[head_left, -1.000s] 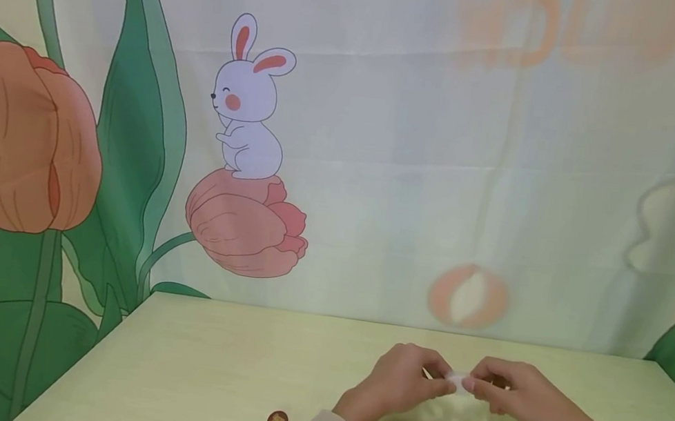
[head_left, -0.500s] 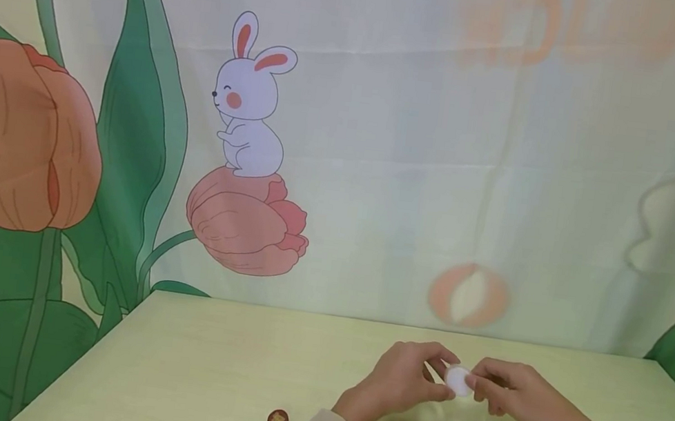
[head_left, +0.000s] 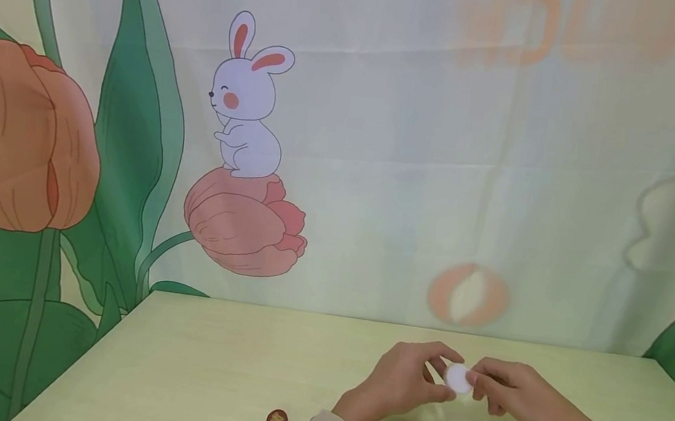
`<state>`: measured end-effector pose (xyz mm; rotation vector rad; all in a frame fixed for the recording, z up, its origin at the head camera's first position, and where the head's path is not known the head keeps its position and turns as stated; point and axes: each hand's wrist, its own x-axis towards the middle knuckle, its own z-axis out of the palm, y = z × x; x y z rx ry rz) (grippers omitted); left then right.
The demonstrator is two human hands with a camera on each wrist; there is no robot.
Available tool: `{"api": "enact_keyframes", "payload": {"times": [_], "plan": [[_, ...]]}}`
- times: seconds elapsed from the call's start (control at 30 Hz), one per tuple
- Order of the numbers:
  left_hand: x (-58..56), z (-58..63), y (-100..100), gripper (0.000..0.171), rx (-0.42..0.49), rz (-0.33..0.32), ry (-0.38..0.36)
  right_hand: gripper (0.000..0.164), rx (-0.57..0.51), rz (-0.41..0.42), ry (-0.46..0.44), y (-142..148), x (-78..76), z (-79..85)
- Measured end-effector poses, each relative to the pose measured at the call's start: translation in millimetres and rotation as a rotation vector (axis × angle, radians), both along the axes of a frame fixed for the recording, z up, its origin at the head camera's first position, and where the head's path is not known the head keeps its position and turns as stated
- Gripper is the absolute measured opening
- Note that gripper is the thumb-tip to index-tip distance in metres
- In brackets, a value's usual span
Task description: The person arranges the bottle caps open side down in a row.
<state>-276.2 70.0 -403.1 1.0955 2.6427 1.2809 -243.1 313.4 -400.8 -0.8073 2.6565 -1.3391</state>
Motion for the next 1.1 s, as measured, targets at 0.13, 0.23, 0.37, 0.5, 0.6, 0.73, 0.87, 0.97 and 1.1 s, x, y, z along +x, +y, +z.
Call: {"api": "enact_keyframes", "payload": {"times": [0.13,0.23,0.37,0.5,0.6,0.73,0.87,0.97,1.1], "plan": [[-0.1,1.4,-1,0.040,-0.008,0.036,-0.007,0.018,0.009,-0.036,0.042,-2,1.1,2.9],[-0.6,1.7,-2,0.038,-0.011,0.058,-0.017,0.022,0.029,-0.048,0.106,-5,1.6,3.9],[-0.9,1.9,-3,0.035,-0.011,0.073,-0.018,0.024,0.061,-0.035,0.217,-6,-0.2,1.1],[-0.4,1.9,-2,0.034,-0.019,0.086,-0.016,0.028,0.068,-0.029,0.276,-6,-1.6,-2.9],[0.9,1.3,0,0.033,-0.035,0.096,-0.011,0.027,0.073,-0.034,0.284,-5,0.2,-4.7],[3.8,1.6,3,0.030,-0.063,0.094,-0.010,0.025,0.090,-0.031,0.266,-2,6.2,-4.0],[6.3,2.1,4,0.026,-0.107,0.070,-0.013,0.021,0.102,-0.015,0.210,1,13.0,-4.1],[8.1,2.1,6,0.023,-0.158,0.039,0.006,0.019,0.097,0.016,0.166,4,16.6,-5.1],[11.3,2.5,10,0.023,-0.245,0.000,0.068,0.017,0.095,0.067,0.105,8,19.0,-6.5]]}}
